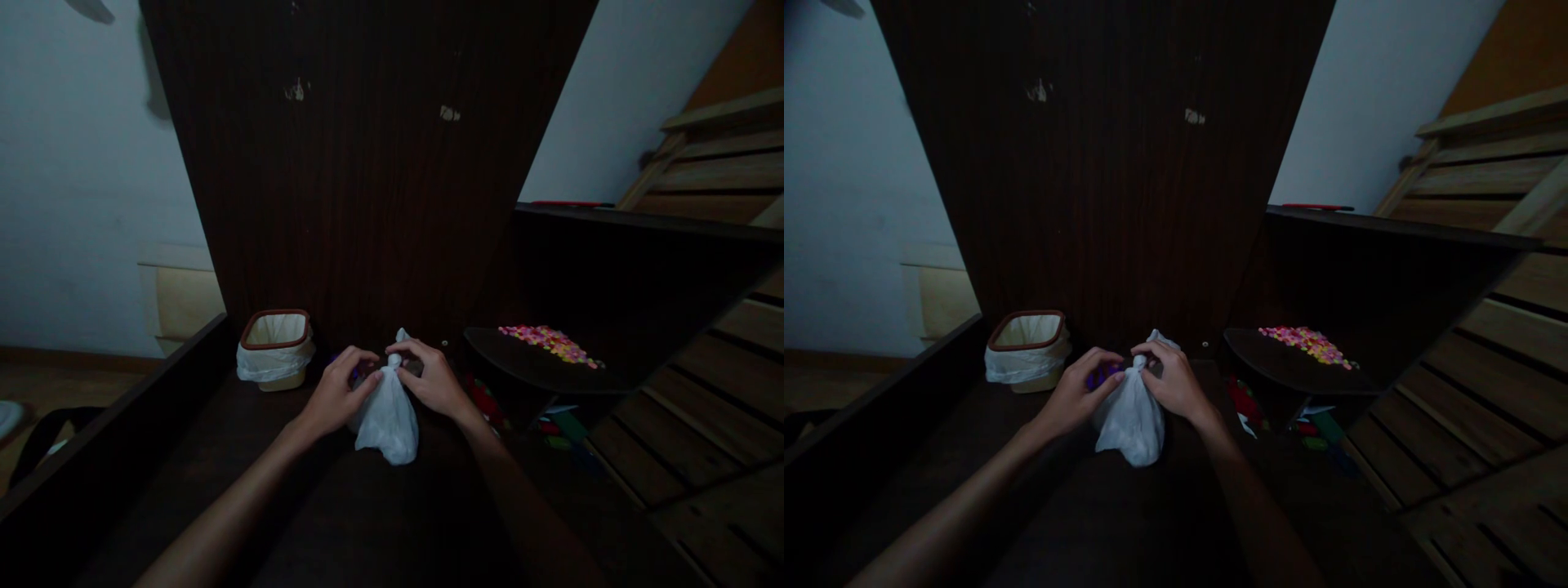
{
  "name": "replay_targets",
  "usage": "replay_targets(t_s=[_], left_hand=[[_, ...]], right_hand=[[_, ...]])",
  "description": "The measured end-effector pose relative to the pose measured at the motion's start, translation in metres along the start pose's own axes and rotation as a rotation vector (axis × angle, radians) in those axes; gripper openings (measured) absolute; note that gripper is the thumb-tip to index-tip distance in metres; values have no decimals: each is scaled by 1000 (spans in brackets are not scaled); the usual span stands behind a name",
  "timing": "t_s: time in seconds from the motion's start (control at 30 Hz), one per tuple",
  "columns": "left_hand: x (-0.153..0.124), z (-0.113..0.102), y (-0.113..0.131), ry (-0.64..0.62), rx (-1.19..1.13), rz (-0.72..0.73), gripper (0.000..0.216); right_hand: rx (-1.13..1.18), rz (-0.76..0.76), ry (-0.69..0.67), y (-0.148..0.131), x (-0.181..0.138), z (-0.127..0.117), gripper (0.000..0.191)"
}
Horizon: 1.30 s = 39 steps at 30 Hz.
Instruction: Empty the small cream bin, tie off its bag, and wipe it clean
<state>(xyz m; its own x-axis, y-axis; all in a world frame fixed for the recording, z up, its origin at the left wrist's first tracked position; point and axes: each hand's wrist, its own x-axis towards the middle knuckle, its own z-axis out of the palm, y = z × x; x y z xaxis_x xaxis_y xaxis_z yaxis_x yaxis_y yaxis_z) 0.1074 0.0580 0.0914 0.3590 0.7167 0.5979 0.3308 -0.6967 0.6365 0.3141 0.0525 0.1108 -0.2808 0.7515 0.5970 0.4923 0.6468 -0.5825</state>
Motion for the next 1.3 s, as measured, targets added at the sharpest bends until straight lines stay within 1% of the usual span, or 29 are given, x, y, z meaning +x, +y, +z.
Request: replay_targets(t_s=[0.17, 0.23, 0.33, 0.43, 0.6, 0.8, 0.9, 1.03, 1.17, 1.3], left_hand=[[1, 8, -3, -63, -110, -80, 27], [-1, 10, -7, -70, -138, -95, 27], [-3, 14, -14, -63, -214, -121, 30], [-2, 15, -18, -65, -301, -153, 34], [-1, 15, -22, -90, -427, -194, 32], [0, 16, -21, -88, -441, -221, 31], [1, 17, -21, -98, -436, -236, 33], [2, 18, -22, -108, -425, -221, 29], [1, 18, -21, -94, -416, -194, 24], [1, 19, -19, -67, -412, -211, 23]], right_hand=[[105, 32, -21, -1, -6, 14, 33], [141, 42, -5, 0, -9, 20, 35], [202, 41, 45, 1, -12, 26, 30], [239, 52, 85, 0, -15, 27, 25], [236, 68, 76, -5, -17, 26, 22], [212, 85, 122, -6, -18, 29, 17], [157, 75, 133, -7, -18, 28, 16], [36, 11, 131, -12, -16, 25, 13], [-6, -59, 113, -15, -14, 22, 15], [-61, -95, 84, -15, -12, 22, 15]])
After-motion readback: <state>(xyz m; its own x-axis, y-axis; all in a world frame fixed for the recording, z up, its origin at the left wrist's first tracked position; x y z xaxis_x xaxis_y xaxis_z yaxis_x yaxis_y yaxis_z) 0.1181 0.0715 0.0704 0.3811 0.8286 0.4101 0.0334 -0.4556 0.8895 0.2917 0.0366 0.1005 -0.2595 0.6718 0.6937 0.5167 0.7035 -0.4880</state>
